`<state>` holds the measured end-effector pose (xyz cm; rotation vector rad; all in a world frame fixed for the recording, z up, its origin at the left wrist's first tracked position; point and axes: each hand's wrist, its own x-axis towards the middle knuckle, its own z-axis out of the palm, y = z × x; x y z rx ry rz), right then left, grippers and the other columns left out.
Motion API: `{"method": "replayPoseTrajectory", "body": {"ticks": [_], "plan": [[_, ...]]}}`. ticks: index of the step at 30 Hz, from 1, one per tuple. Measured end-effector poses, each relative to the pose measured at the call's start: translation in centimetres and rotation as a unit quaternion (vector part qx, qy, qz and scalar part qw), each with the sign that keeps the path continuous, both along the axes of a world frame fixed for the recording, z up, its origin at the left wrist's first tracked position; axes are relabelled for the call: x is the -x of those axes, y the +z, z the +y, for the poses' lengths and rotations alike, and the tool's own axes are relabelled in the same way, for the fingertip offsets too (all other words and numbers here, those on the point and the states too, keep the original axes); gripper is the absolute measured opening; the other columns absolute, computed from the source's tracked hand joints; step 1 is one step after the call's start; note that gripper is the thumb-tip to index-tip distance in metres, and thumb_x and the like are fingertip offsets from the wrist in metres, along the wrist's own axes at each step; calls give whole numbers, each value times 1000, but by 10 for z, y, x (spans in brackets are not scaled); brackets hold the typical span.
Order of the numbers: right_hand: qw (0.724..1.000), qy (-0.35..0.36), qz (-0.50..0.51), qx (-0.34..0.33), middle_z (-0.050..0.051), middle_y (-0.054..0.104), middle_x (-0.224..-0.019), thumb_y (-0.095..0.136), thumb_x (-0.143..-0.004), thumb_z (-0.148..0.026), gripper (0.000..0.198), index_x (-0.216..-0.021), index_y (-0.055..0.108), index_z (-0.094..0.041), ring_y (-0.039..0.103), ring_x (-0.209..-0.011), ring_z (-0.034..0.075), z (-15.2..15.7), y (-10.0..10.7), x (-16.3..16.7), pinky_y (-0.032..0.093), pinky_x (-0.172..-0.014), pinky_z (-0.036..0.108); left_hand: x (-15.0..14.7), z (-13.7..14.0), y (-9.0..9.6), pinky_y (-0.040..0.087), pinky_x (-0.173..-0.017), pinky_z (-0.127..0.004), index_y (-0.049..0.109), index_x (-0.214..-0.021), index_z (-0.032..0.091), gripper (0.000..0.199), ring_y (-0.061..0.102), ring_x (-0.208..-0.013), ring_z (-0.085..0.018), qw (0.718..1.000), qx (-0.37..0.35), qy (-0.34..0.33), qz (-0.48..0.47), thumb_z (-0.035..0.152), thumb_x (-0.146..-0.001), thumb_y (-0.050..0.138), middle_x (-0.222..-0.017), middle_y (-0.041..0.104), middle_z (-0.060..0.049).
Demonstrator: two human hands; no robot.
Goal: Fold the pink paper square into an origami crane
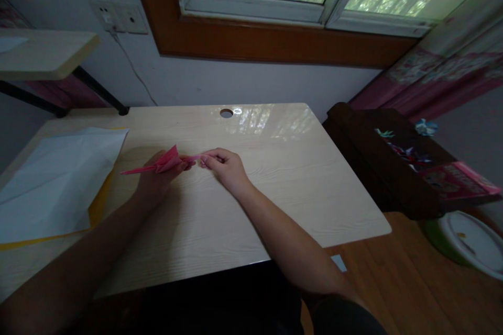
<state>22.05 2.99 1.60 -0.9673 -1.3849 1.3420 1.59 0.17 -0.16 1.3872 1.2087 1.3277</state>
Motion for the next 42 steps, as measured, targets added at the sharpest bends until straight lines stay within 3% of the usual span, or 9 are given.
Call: {"method": "replayPoseTrajectory", "body": {"ticks": [9, 19, 26, 33, 42], "plan": [[999, -24, -19, -24, 2, 71, -76, 79, -81, -43, 23, -83, 75, -20, 61, -69, 14, 0, -7, 3, 46, -66, 28, -1, -1, 0, 56, -80, -35, 74, -92, 17, 25, 72, -87, -22, 1000, 4, 18, 9, 38, -80, 82, -91, 77, -6], [991, -26, -91, -91, 1, 68, -73, 71, -89, -39, 21, -79, 70, -21, 59, -70, 15, 2, -9, -4, 45, -67, 28, -4, 5, -5, 59, -80, -36, 76, -92, 18, 28, 73, -84, -22, 993, 65, -35, -96, 34, -71, 88, -92, 78, -6], [990, -44, -101, -92, 3, 71, -79, 72, -88, -41, 21, -84, 73, -21, 62, -75, 17, 2, -6, -2, 47, -70, 30, -8, 3, 1, 60, -90, -36, 79, -88, 16, 26, 75, -90, -22, 970, 130, -24, -204, 28, -68, 91, -94, 80, -7], [989, -40, -111, -88, 3, 69, -84, 69, -89, -40, 20, -85, 71, -21, 62, -82, 18, 8, -15, -3, 47, -76, 31, -7, 3, 4, 61, -87, -34, 78, -83, 13, 25, 76, -87, -21, 955, 165, -32, -243, 23, -65, 92, -89, 79, -7], [971, -84, -147, -170, 2, 62, -80, 64, -91, -30, 16, -78, 66, -22, 56, -79, 18, 8, -3, -13, 43, -73, 31, -6, 6, 2, 61, -90, -40, 78, -81, 12, 25, 76, -83, -23, 952, 182, -21, -244, 29, -66, 89, -87, 78, -9]]}}
